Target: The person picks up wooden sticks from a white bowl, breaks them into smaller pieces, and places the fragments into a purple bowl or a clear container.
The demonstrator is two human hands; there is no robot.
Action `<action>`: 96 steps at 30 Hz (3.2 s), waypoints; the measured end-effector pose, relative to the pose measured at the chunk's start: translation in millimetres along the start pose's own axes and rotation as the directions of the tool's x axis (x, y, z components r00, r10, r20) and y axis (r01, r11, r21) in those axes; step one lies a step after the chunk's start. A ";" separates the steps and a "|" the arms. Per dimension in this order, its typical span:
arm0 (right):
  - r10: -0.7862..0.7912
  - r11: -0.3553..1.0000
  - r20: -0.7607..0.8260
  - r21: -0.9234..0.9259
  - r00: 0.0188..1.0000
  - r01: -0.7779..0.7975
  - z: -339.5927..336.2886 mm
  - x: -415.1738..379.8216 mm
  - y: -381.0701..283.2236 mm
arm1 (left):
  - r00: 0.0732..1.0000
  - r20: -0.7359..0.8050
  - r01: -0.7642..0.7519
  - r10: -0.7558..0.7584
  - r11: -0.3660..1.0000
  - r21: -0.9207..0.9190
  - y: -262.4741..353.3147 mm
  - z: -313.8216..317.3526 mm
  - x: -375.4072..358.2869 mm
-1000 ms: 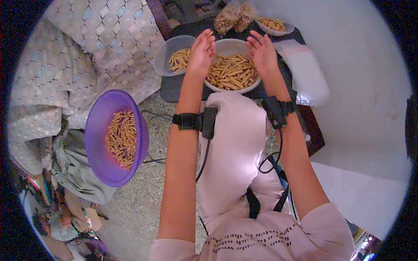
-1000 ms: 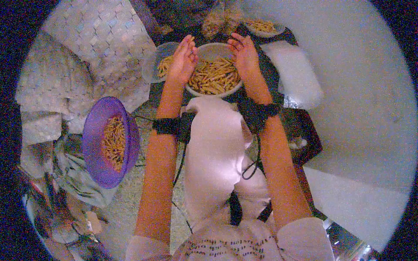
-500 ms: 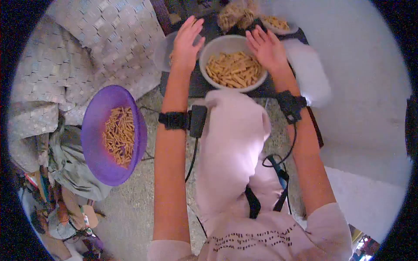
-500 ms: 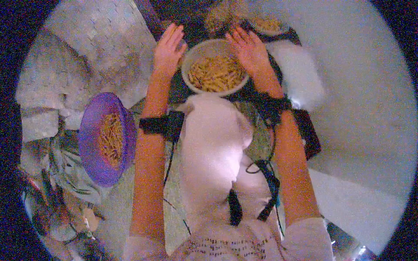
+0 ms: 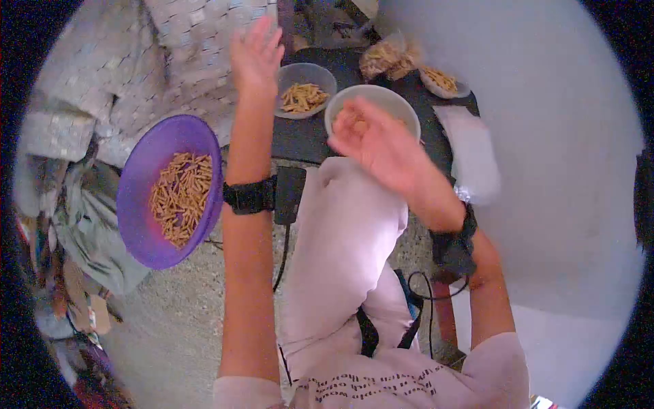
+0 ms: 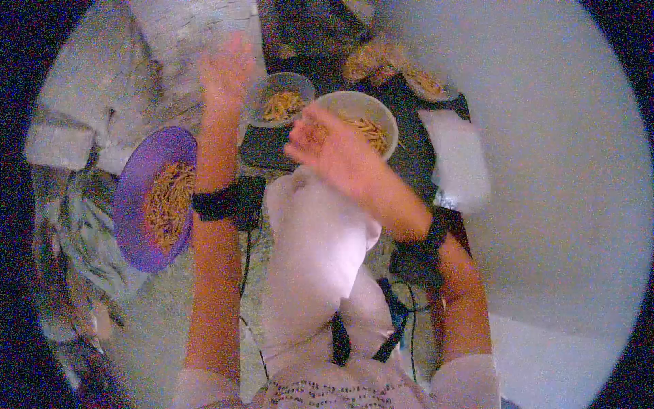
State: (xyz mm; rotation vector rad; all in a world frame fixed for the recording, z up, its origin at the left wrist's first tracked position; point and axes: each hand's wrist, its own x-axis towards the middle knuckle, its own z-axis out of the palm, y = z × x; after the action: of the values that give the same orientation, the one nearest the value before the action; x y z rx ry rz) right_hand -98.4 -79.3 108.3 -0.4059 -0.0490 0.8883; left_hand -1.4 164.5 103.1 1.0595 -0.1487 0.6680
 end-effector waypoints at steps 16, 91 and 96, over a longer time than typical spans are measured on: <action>0.085 0.407 0.016 -0.913 0.996 -0.020 55.8 -57.4 118.0 | 0.897 -0.281 -0.323 0.340 0.940 0.109 138.3 77.8 -75.1; -0.772 0.424 -0.126 -0.832 0.622 0.358 -129.0 38.2 -67.9 | 0.814 0.346 0.350 -0.466 0.870 0.347 -106.8 79.8 -120.2; -0.782 0.466 -0.170 -0.798 0.599 0.382 -121.8 40.2 -61.8 | 0.858 0.339 0.269 -0.385 0.901 0.341 -104.1 76.2 -120.4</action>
State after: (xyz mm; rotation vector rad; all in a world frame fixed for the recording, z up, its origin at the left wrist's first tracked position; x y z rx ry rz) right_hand -1.5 -122.8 13.4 -1.2710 -0.0224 -0.0653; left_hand -22.5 15.1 11.6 1.4540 -0.2222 0.1498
